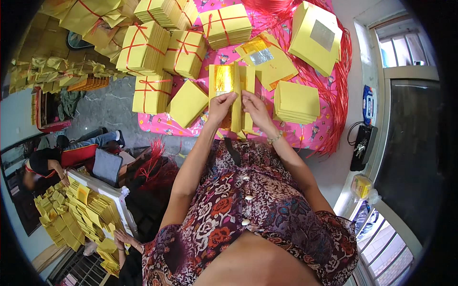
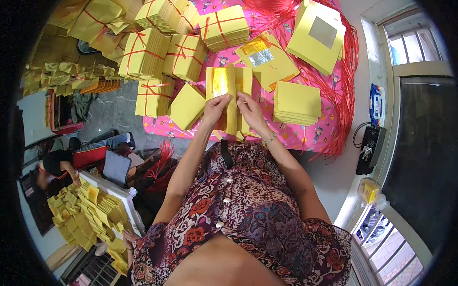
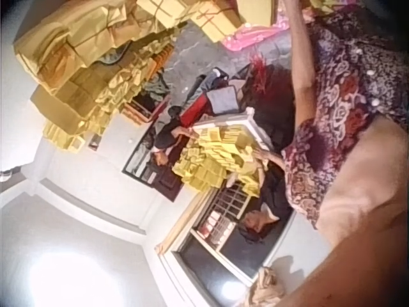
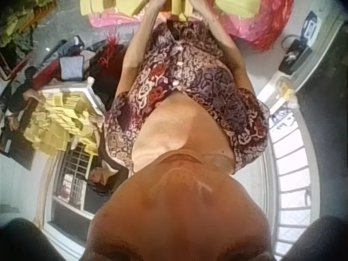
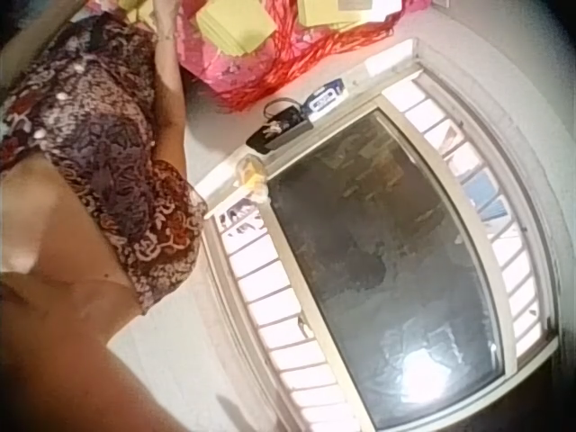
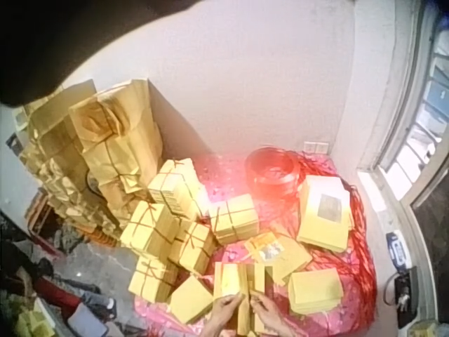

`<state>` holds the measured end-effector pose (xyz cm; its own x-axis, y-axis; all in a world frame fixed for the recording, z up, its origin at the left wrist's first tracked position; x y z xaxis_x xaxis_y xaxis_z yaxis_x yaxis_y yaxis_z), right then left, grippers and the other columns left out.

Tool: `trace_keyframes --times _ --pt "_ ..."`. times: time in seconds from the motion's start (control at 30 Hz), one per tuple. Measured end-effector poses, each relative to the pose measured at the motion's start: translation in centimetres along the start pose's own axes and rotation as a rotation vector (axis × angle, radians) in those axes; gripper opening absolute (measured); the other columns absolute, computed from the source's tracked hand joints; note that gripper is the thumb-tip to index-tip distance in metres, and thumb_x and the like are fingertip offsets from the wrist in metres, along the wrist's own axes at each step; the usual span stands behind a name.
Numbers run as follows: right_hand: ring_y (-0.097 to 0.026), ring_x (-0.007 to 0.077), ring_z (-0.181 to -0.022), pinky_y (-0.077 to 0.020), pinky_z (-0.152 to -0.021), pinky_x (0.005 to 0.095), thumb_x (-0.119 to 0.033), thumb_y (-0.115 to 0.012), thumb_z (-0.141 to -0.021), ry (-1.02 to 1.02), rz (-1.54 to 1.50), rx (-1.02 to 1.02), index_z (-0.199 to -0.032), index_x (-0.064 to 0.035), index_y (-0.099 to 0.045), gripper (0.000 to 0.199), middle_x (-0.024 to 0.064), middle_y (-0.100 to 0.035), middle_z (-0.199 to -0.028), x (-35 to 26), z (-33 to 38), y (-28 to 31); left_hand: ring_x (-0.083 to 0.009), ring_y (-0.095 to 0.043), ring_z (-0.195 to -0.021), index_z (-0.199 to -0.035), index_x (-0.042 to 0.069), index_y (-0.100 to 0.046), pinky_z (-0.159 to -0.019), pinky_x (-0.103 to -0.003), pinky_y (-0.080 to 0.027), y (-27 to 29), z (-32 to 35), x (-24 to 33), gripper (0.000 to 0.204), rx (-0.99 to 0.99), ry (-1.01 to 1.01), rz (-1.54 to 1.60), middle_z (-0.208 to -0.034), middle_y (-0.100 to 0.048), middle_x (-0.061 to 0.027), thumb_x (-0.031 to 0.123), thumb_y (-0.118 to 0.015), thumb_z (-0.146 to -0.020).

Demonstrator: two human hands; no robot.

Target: Sorting and stacking yellow paper sheets with foil inserts.

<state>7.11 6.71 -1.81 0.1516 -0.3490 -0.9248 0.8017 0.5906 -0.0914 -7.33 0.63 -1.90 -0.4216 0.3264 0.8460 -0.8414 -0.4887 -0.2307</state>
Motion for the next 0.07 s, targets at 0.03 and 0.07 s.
trace_keyframes --times 0.03,0.07 --pt "-0.055 0.0175 -0.105 -0.0469 -0.084 0.0283 -0.021 -0.052 -0.094 -0.006 0.013 0.013 -0.131 -0.0050 -0.047 0.041 0.0118 -0.055 -0.122 -0.13 0.00 0.11 -0.0067 -0.060 -0.076 -0.103 0.001 -0.068 -0.069 -0.022 -0.049 0.06 -0.01 -0.08 0.024 0.004 0.007 -0.001 -0.090 -0.068 -0.0021 0.019 -0.064 -0.088" --pt "-0.055 0.0179 -0.106 -0.0467 -0.085 0.0290 -0.021 -0.052 -0.094 -0.012 0.027 0.027 -0.132 -0.0065 -0.047 0.041 0.0114 -0.055 -0.123 -0.21 -0.02 0.34 -0.0067 -0.060 -0.076 -0.103 0.001 -0.068 -0.069 -0.022 -0.049 0.04 0.00 -0.06 0.024 0.003 0.007 -0.001 -0.090 -0.068 -0.0021 0.019 -0.064 -0.088"
Point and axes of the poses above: each hand's wrist, its own z-axis away from the middle knuckle, its own y-axis out of the back of the hand, x = y × z, the point moved 1 cm from there along -z, towards the middle knuckle
